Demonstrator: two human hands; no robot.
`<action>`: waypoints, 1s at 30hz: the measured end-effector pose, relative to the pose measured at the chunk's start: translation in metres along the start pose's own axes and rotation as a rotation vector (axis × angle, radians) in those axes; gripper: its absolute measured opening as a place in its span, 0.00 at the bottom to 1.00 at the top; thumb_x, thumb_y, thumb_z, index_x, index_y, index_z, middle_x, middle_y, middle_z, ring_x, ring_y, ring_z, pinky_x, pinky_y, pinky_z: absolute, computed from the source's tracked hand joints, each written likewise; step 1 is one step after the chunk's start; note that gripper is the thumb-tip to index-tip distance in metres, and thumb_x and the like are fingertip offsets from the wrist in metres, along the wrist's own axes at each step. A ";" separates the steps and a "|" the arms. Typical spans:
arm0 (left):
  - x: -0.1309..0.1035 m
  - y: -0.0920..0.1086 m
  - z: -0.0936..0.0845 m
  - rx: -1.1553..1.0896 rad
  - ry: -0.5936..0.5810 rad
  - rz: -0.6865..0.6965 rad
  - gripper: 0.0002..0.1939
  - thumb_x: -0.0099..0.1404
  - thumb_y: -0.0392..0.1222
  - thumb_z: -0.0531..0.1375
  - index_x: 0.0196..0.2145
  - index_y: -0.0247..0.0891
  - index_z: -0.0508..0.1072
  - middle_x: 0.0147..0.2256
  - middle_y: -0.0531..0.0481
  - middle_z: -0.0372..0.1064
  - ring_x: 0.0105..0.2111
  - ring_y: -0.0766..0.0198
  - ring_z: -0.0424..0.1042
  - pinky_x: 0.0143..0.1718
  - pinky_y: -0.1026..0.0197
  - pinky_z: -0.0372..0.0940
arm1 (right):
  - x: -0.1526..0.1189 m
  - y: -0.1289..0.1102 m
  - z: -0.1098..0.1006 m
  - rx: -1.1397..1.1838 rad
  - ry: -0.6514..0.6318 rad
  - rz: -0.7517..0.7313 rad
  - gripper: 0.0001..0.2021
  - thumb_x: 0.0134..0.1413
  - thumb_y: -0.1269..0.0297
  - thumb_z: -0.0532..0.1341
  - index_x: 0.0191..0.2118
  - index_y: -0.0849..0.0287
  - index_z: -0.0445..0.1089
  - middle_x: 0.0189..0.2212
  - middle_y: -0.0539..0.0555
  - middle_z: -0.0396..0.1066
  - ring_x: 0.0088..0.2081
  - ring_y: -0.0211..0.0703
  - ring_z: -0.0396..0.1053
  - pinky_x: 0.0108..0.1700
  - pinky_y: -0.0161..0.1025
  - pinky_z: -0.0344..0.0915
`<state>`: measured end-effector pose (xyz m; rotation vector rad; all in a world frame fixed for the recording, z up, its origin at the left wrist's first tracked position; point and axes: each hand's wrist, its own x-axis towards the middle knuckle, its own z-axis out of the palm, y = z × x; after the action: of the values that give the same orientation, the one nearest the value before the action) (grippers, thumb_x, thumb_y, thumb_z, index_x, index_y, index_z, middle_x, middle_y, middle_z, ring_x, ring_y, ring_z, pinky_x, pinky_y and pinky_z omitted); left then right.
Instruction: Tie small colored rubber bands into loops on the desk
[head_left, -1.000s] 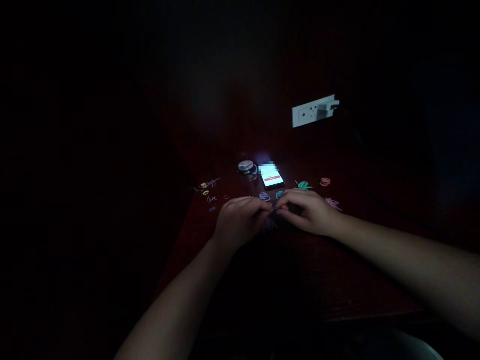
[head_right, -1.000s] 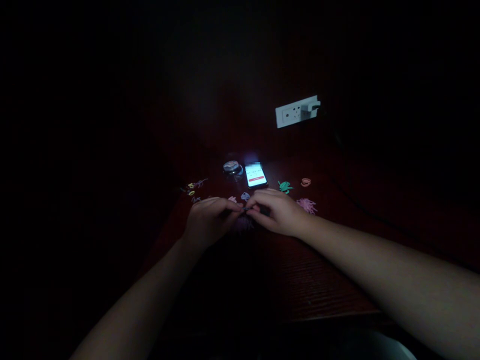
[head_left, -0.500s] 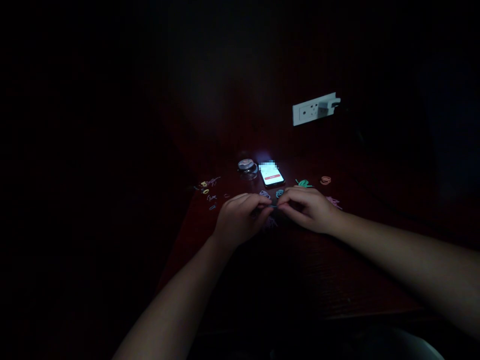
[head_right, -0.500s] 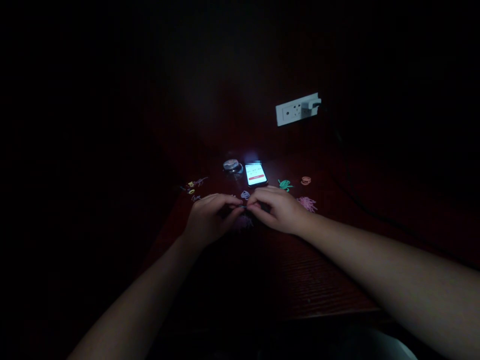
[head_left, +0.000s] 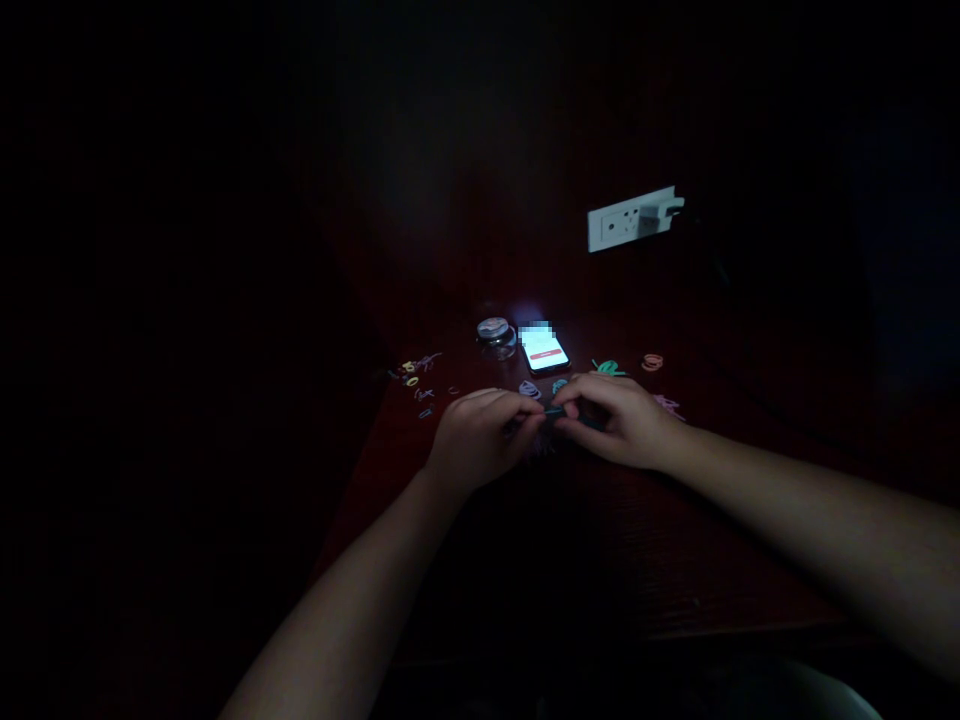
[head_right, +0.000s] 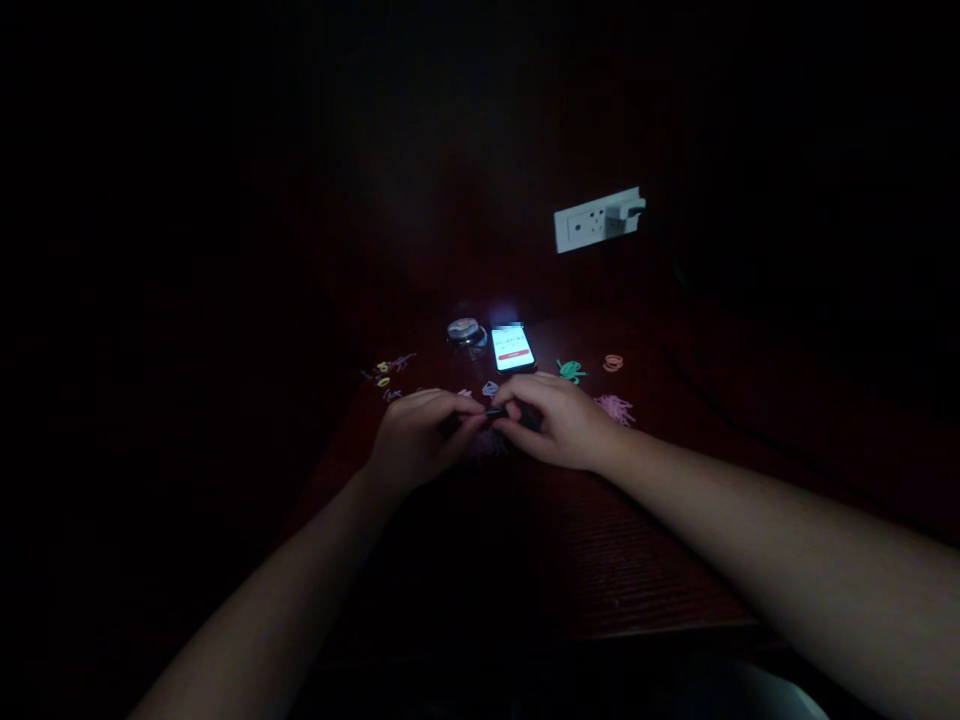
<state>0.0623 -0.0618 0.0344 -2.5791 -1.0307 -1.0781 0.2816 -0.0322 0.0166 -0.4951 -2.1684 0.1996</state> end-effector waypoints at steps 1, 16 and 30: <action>0.000 0.000 0.000 -0.002 0.000 0.003 0.05 0.67 0.42 0.59 0.36 0.41 0.75 0.34 0.53 0.77 0.33 0.66 0.75 0.39 0.60 0.68 | 0.000 0.000 0.000 -0.001 0.003 -0.004 0.05 0.59 0.66 0.61 0.40 0.59 0.69 0.28 0.49 0.69 0.30 0.38 0.66 0.36 0.37 0.63; 0.000 0.000 -0.001 -0.017 0.004 0.007 0.05 0.66 0.41 0.59 0.37 0.41 0.75 0.33 0.53 0.77 0.33 0.66 0.75 0.39 0.60 0.68 | 0.000 0.002 0.000 -0.022 -0.021 -0.008 0.03 0.61 0.67 0.59 0.37 0.59 0.69 0.29 0.52 0.71 0.31 0.40 0.66 0.36 0.39 0.62; -0.001 0.000 -0.001 -0.022 -0.011 -0.005 0.04 0.66 0.40 0.58 0.35 0.41 0.74 0.32 0.54 0.76 0.32 0.65 0.73 0.38 0.60 0.67 | 0.001 0.002 -0.001 -0.040 -0.012 -0.008 0.04 0.61 0.68 0.57 0.36 0.59 0.70 0.29 0.52 0.72 0.31 0.40 0.67 0.36 0.39 0.63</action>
<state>0.0613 -0.0622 0.0340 -2.6043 -1.0344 -1.0837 0.2828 -0.0305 0.0173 -0.5087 -2.1899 0.1550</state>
